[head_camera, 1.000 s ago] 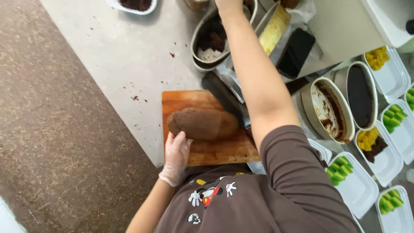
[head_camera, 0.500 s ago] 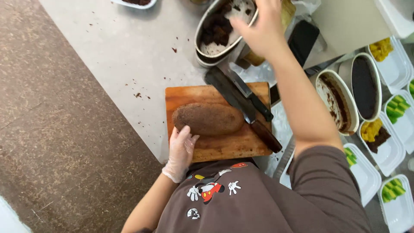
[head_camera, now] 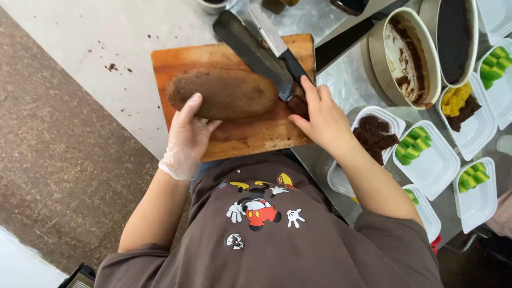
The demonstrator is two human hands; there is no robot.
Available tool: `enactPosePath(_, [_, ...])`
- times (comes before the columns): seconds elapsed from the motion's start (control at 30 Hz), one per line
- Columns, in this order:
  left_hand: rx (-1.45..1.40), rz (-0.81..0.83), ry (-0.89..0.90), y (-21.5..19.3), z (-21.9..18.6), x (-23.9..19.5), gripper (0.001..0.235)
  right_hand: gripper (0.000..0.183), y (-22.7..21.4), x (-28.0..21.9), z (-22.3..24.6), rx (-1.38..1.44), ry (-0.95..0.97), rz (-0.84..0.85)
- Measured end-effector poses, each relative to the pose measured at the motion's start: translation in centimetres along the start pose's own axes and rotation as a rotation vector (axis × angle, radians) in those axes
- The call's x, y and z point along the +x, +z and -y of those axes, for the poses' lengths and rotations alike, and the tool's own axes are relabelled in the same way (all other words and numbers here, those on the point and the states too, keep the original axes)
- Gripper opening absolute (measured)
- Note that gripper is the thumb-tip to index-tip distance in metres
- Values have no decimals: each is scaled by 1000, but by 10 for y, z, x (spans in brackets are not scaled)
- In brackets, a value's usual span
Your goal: Slice food and pack it into takeaway containers alongside other items.
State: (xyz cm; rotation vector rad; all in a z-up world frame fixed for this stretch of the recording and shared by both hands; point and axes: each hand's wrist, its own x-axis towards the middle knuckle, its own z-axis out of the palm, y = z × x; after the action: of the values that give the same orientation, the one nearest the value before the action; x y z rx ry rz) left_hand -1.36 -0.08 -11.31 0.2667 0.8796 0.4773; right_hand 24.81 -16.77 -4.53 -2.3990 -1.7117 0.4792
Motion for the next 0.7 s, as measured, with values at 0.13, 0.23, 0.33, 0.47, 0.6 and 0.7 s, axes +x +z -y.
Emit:
enactPosePath(0.13, [-156, -61, 107, -10, 20, -8, 48, 78, 5, -6, -1, 68, -17, 8])
enactPosePath(0.23, [-235, -132, 155, -10, 34, -15, 49, 66, -7, -15, -2, 176, -97, -65])
enactPosePath(0.33, [-294, -158, 180, -5, 51, -15, 55, 58, -20, -30, -4, 286, -126, -152])
enactPosePath(0.47, [-388, -35, 187, 20, 81, -5, 73, 50, -21, -54, -14, 951, 134, -86])
enactPosePath(0.6, [-431, 37, 179, 48, 97, 16, 78, 35, -12, -67, -2, 1341, -40, -119])
enactPosePath(0.7, [-391, 76, 176, 49, 95, 7, 75, 28, 0, -75, 8, 1413, -125, -118])
